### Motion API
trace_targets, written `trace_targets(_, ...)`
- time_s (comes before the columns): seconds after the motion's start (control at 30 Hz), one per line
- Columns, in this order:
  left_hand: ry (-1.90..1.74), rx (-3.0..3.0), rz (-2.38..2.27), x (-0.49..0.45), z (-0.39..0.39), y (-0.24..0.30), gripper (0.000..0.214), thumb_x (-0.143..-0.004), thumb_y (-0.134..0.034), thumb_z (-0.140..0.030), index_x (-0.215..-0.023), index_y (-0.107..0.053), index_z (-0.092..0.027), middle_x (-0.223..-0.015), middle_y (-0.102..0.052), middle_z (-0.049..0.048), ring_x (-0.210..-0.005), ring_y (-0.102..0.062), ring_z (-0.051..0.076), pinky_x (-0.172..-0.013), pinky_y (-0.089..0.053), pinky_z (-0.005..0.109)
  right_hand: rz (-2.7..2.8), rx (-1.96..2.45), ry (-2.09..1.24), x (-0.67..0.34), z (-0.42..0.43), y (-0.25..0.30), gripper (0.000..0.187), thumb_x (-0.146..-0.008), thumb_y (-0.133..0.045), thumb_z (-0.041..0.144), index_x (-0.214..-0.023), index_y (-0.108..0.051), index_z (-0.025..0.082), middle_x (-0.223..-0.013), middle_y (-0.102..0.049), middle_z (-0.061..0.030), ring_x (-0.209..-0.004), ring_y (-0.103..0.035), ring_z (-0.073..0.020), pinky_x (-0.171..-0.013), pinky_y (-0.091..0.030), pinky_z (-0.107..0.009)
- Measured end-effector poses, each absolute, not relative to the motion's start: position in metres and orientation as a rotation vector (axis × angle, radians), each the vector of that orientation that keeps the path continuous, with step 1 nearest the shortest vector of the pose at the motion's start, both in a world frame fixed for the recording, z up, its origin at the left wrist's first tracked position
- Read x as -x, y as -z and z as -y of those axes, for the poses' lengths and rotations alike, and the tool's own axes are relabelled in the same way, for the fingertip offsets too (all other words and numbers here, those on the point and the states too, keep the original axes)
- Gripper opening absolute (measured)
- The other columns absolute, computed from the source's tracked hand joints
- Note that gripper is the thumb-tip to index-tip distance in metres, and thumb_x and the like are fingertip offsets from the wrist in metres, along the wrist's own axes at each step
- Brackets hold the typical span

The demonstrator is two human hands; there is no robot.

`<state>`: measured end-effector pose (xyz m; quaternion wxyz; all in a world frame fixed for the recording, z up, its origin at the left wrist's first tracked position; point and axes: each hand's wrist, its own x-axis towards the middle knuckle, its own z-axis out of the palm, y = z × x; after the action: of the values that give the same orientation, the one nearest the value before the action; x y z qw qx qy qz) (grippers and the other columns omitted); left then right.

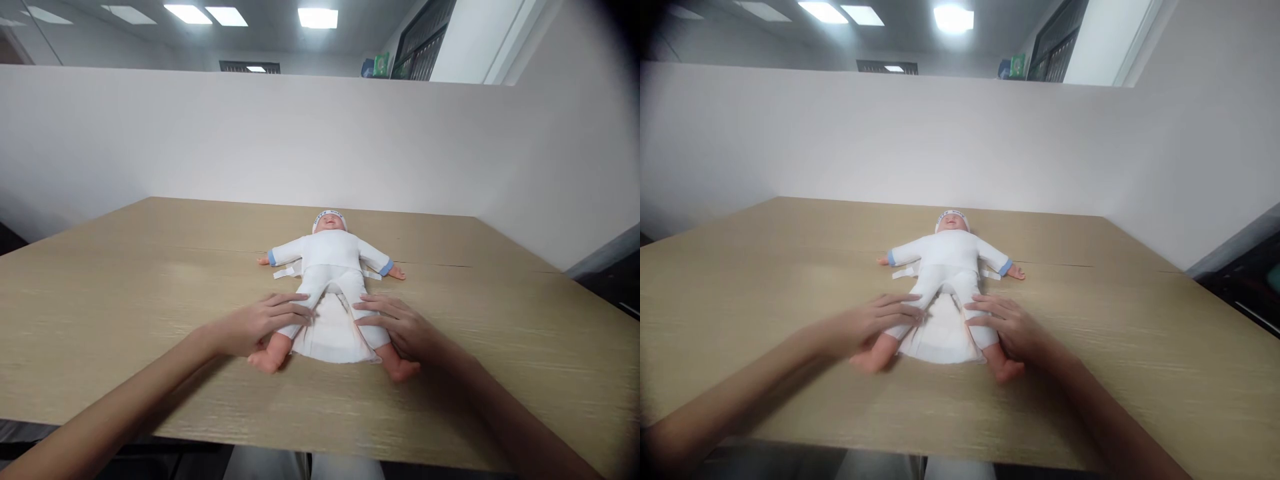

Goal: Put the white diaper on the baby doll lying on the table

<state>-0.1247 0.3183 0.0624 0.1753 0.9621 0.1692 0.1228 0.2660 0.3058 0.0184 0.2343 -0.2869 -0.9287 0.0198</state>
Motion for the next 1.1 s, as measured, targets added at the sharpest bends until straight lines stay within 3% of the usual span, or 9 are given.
trace_targets(0.2, -0.274, -2.778, -0.5, 0.123, -0.319, -0.07, 0.071, -0.088, -0.058, -0.004, -0.153, -0.049, -0.029, -0.151, -0.06, 0.0067, -0.156, -0.035, 0.03, -0.124, -0.035, 0.048, 2.543, 0.87, -0.229, -0.258, -0.295, -0.042, 0.046, -0.104, -0.034, 0.012, -0.126, -0.071, 0.026, -0.145, -0.066, -0.0058, -0.144, -0.053, -0.0199, -0.117, -0.047, -0.042)
trace_targets(0.3, -0.214, -2.769, -0.57, 0.12, -0.313, -0.078, 0.061, -0.095, -0.049, -0.004, -0.15, -0.05, -0.029, -0.151, -0.06, 0.004, -0.156, -0.034, 0.026, -0.124, -0.034, 0.044, 2.544, 1.007, -0.237, -0.244, -0.277, -0.055, 0.036, -0.104, -0.05, 0.032, -0.136, -0.065, 0.024, -0.146, -0.064, -0.0088, -0.144, -0.051, -0.0259, -0.117, -0.047, -0.046)
trace_targets(0.37, -0.231, -2.741, -0.666, 0.115, -0.306, -0.084, 0.05, -0.098, -0.045, -0.008, -0.143, -0.056, -0.029, -0.148, -0.062, 0.0045, -0.153, -0.038, 0.026, -0.121, -0.038, 0.042, 2.567, 1.09, -0.163, -0.233, -0.263, -0.059, 0.055, -0.096, -0.064, 0.053, -0.142, -0.06, 0.024, -0.15, -0.061, -0.0118, -0.146, -0.048, -0.0329, -0.118, -0.044, -0.053)
trace_targets(0.47, -0.302, -2.725, -0.839, 0.1, -0.292, -0.084, 0.036, -0.1, -0.057, -0.034, -0.135, -0.059, -0.027, -0.14, -0.063, 0.0092, -0.142, -0.046, 0.033, -0.114, -0.043, 0.046, 2.588, 1.15, -0.021, -0.218, -0.248, -0.053, 0.078, -0.086, -0.071, 0.064, -0.15, -0.055, 0.022, -0.155, -0.055, -0.0148, -0.149, -0.042, -0.0386, -0.121, -0.037, -0.061)
trace_targets(0.53, -0.343, -2.747, -0.957, 0.088, -0.285, -0.077, 0.057, -0.088, -0.069, -0.06, -0.131, -0.057, -0.024, -0.136, -0.062, 0.0124, -0.131, -0.05, 0.037, -0.109, -0.044, 0.051, 2.572, 1.174, 0.051, -0.212, -0.245, -0.045, 0.071, -0.09, -0.071, 0.054, -0.15, -0.055, 0.021, -0.155, -0.055, -0.0149, -0.15, -0.041, -0.038, -0.122, -0.036, -0.06)
trace_targets(0.6, -0.345, -2.792, -1.074, 0.078, -0.281, -0.068, 0.068, -0.079, -0.075, -0.068, -0.125, -0.057, -0.021, -0.132, -0.062, 0.0143, -0.123, -0.052, 0.039, -0.105, -0.044, 0.054, 2.54, 1.201, 0.098, -0.209, -0.245, -0.037, 0.051, -0.096, -0.065, 0.034, -0.146, -0.06, 0.022, -0.152, -0.058, -0.0135, -0.149, -0.043, -0.0354, -0.12, -0.038, -0.057)
trace_targets(0.73, -0.313, -2.865, -1.184, 0.068, -0.283, -0.062, 0.024, -0.091, -0.068, -0.036, -0.109, -0.062, -0.021, -0.124, -0.065, 0.0115, -0.117, -0.052, 0.035, -0.101, -0.043, 0.05, 2.46, 1.207, 0.064, -0.212, -0.254, -0.034, 0.04, -0.097, -0.052, 0.012, -0.131, -0.07, 0.024, -0.145, -0.064, -0.0115, -0.142, -0.05, -0.0327, -0.113, -0.044, -0.053)
trace_targets(0.97, -0.746, -2.429, -1.117, 0.067, -0.321, -0.085, 0.022, -0.101, -0.052, -0.038, -0.105, -0.067, -0.023, -0.112, -0.068, 0.0052, -0.107, -0.057, 0.026, -0.097, -0.046, 0.04, 2.137, 1.151, -0.374, -0.219, -0.298, -0.06, 0.026, -0.106, -0.045, 0.032, -0.091, -0.064, 0.022, -0.092, -0.068, -0.0052, -0.086, -0.061, -0.0218, -0.08, -0.049, -0.035)
trace_targets(1.1, -0.938, -2.223, -1.228, 0.058, -0.363, -0.092, 0.036, -0.096, -0.057, -0.052, -0.108, -0.07, -0.02, -0.119, -0.068, 0.0082, -0.116, -0.056, 0.03, -0.107, -0.042, 0.046, 1.931, 1.15, -0.434, -0.214, -0.348, -0.073, 0.034, -0.103, -0.048, 0.045, -0.085, -0.063, 0.021, -0.093, -0.065, -0.0046, -0.09, -0.059, -0.0222, -0.088, -0.046, -0.036)
